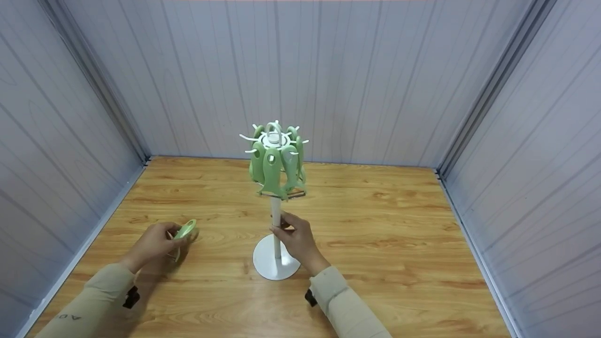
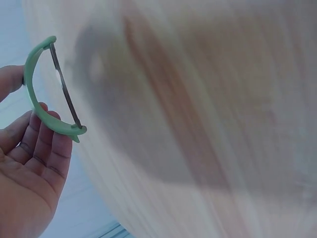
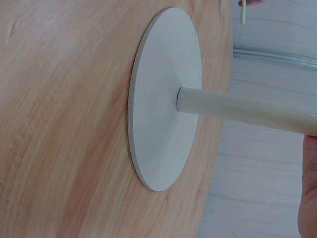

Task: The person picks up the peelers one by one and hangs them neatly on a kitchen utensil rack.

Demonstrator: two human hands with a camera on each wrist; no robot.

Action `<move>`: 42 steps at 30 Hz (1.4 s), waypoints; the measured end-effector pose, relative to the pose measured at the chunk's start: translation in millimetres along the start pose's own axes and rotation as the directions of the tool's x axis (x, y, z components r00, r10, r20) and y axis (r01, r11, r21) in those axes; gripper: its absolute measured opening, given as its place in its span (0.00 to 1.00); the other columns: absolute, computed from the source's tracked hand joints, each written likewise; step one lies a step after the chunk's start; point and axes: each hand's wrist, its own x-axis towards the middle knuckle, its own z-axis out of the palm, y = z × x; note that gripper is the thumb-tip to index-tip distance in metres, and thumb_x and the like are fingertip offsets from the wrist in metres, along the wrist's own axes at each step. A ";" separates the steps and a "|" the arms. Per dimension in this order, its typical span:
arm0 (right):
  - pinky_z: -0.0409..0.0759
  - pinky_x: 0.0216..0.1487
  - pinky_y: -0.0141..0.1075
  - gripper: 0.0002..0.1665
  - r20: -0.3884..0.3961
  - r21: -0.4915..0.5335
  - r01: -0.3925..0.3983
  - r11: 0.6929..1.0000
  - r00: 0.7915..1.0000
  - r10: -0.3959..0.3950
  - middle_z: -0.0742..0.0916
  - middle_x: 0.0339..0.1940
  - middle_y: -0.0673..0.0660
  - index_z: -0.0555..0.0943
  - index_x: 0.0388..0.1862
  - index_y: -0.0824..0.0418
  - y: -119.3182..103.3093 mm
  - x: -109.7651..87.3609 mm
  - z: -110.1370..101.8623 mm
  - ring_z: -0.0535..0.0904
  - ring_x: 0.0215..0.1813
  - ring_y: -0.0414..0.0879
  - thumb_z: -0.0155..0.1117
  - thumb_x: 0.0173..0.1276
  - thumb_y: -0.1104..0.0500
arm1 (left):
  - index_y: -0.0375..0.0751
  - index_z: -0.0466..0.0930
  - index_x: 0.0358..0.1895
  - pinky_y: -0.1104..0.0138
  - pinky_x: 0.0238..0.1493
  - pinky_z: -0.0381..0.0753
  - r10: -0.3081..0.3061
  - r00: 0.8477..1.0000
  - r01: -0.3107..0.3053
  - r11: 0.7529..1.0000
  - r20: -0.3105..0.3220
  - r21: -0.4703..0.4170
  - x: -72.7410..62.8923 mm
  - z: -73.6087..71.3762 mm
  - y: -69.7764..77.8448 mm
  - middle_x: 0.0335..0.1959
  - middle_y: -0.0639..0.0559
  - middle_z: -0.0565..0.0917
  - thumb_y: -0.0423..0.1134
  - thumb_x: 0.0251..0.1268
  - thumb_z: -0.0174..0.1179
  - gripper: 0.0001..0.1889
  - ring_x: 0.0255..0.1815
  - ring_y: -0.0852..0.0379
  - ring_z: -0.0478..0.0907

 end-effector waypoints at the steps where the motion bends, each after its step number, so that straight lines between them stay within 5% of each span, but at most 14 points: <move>1: 0.89 0.46 0.30 0.15 -0.002 0.002 -0.001 1.000 1.000 0.001 0.90 0.43 0.67 0.86 0.60 0.70 -0.1 -0.1 0.2 0.83 0.43 0.37 0.70 0.77 0.67 | 0.28 0.83 0.62 0.62 0.36 0.84 0.014 1.000 -0.014 1.000 -0.007 -0.005 0.0 -0.3 1.7 0.42 0.42 0.88 0.41 0.75 0.70 0.22 0.36 0.53 0.84; 23: 0.89 0.46 0.29 0.17 -0.013 0.014 0.019 1.000 1.000 -0.018 0.90 0.44 0.69 0.85 0.61 0.73 1.3 -0.5 2.0 0.84 0.44 0.35 0.69 0.76 0.69 | 0.27 0.81 0.68 0.66 0.33 0.89 0.149 0.980 -0.156 0.987 -0.134 -0.046 1.7 -3.4 51.2 0.48 0.38 0.86 0.35 0.74 0.70 0.24 0.39 0.52 0.84; 29: 0.89 0.46 0.29 0.15 -0.008 0.005 0.051 0.999 0.999 -0.051 0.90 0.44 0.69 0.85 0.59 0.73 2.2 0.1 2.3 0.84 0.44 0.35 0.69 0.76 0.70 | 0.27 0.83 0.64 0.66 0.33 0.88 0.219 0.959 -0.224 0.975 -0.179 -0.006 3.3 -3.6 63.9 0.46 0.40 0.87 0.35 0.73 0.72 0.22 0.38 0.53 0.84; 42: 0.89 0.44 0.29 0.16 -0.017 0.027 0.093 0.995 0.996 -0.093 0.89 0.42 0.71 0.85 0.59 0.74 1.8 -0.3 3.1 0.84 0.42 0.34 0.69 0.75 0.71 | 0.30 0.86 0.61 0.69 0.32 0.86 0.291 0.925 -0.315 0.947 -0.245 -0.067 4.3 -0.4 94.5 0.42 0.43 0.87 0.34 0.71 0.74 0.19 0.35 0.55 0.83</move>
